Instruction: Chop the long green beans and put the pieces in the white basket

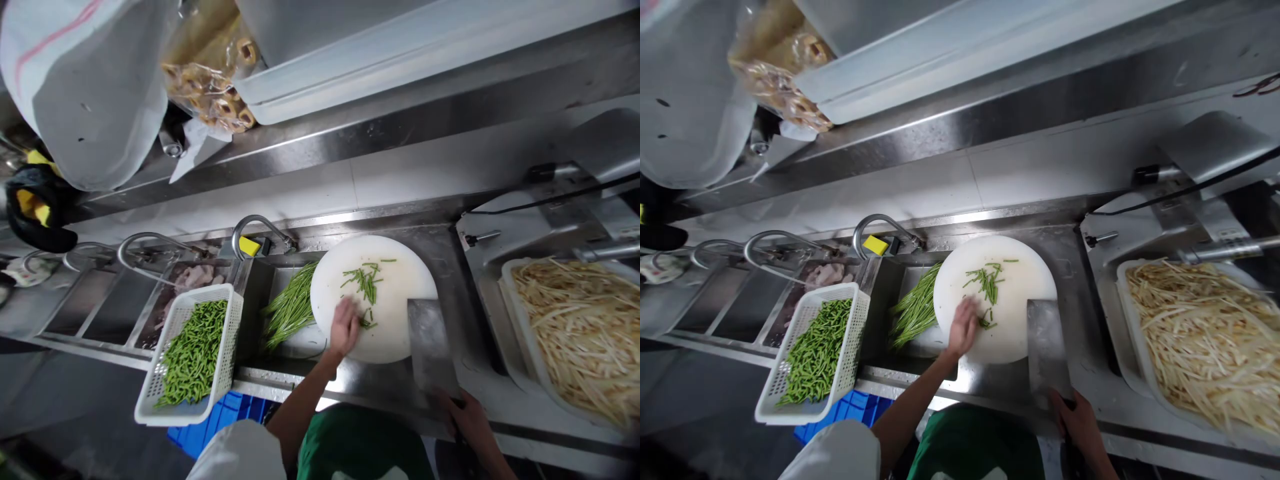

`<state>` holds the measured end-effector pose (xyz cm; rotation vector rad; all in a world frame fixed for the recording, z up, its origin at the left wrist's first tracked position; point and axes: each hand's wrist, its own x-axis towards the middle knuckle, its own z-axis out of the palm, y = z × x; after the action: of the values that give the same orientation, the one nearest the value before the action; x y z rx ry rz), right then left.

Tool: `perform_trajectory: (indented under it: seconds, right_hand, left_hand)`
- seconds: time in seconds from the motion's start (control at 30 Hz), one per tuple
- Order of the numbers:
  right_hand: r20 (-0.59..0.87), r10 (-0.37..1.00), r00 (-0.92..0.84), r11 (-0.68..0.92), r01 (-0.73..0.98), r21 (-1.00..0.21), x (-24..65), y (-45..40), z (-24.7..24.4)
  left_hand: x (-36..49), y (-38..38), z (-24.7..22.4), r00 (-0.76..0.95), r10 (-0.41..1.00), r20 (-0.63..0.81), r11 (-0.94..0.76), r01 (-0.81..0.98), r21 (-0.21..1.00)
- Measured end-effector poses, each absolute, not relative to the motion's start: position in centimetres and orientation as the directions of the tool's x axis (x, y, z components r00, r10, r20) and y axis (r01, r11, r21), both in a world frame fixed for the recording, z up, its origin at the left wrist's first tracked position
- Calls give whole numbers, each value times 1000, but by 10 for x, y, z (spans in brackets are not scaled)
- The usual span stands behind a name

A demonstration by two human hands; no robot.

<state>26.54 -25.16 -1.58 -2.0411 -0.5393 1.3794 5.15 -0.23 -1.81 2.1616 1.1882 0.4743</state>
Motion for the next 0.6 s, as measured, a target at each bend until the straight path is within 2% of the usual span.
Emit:
perform_trajectory:
  seconds: [0.07, 0.13, 0.2, 0.27, 0.4, 0.47, 0.6]
  right_hand:
    - [-655, 661, 366, -703, -4, -711, 262, -256, -17]
    - [-660, 661, 355, -706, -2, -708, 258, -260, -18]
    - [-675, 655, 338, -721, 15, -692, 254, -262, -17]
    - [-679, 669, 302, -722, 48, -690, 249, -264, -17]
    - [-669, 700, 248, -705, 93, -703, 239, -262, -17]
    - [-656, 713, 249, -693, 100, -714, 231, -259, -20]
    - [-662, 724, 194, -686, 101, -721, 214, -248, -28]
  left_hand:
    - [52, -1, -17, 448, 894, 12, -341, 665, 665]
    - [53, -6, -18, 543, 839, 23, -399, 585, 706]
    - [54, -17, -23, 664, 744, 77, -464, 431, 774]
    - [54, -26, -30, 645, 751, 142, -463, 362, 809]
    - [64, -32, -40, 367, 918, 148, -349, 574, 740]
    - [71, -36, -41, 393, 913, 107, -354, 638, 684]
    - [83, -51, -34, 558, 827, 70, -451, 584, 675]
